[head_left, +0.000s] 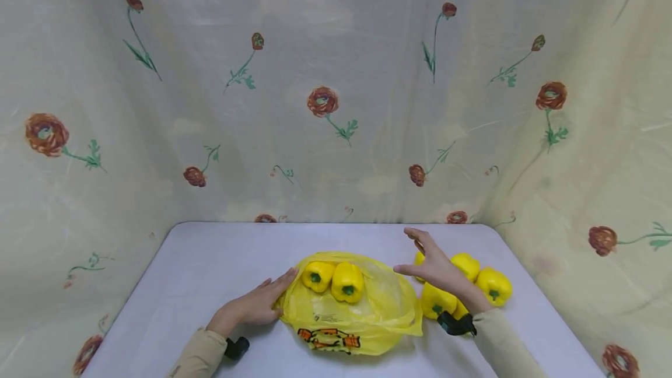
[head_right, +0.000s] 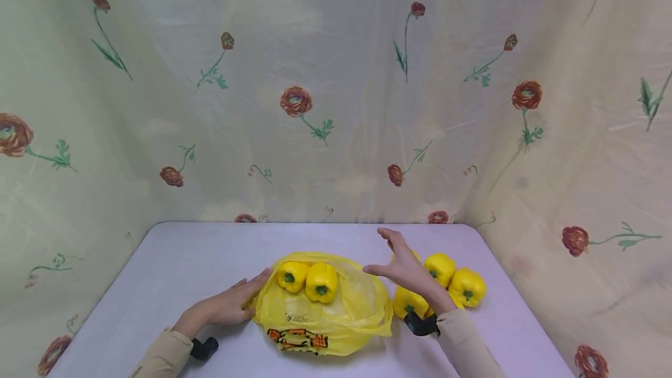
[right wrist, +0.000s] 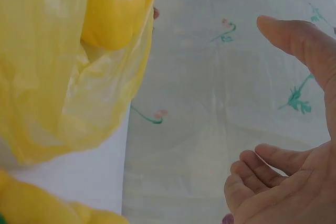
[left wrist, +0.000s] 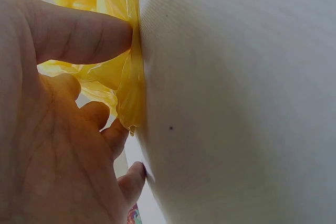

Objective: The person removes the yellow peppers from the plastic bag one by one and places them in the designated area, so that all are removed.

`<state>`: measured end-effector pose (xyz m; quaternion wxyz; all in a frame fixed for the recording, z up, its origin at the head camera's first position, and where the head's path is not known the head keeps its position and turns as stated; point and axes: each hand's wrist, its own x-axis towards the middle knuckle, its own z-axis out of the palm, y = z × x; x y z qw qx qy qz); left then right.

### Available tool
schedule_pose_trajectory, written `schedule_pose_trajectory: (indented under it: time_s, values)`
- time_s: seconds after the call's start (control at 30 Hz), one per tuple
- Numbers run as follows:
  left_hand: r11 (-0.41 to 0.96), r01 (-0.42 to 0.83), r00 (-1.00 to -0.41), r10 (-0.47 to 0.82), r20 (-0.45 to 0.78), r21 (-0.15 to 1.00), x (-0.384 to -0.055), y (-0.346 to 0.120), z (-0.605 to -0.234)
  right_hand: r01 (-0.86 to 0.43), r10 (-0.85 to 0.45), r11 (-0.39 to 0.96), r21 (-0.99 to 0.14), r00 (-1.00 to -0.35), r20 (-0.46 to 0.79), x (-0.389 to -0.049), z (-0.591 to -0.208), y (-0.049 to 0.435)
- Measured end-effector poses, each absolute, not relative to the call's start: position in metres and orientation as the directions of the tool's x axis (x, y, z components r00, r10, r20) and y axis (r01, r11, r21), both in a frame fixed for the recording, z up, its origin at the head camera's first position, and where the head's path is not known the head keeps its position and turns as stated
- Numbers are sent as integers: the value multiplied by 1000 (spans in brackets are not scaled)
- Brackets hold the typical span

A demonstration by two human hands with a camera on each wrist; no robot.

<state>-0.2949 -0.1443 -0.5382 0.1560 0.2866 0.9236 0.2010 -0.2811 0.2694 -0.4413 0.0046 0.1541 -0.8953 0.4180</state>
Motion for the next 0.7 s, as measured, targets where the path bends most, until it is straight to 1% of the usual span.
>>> schedule_pose_trajectory:
  time_s: [0.4,0.7]
  values:
    - [767,466,-787,587,-189,441,-296,-144,-539,-293,-343,539,-790,-933,112,-296,-446,233]
    - [768,468,-789,586,-185,436,-296,-143,-537,-331,-402,530,-781,-909,112,-305,-460,214]
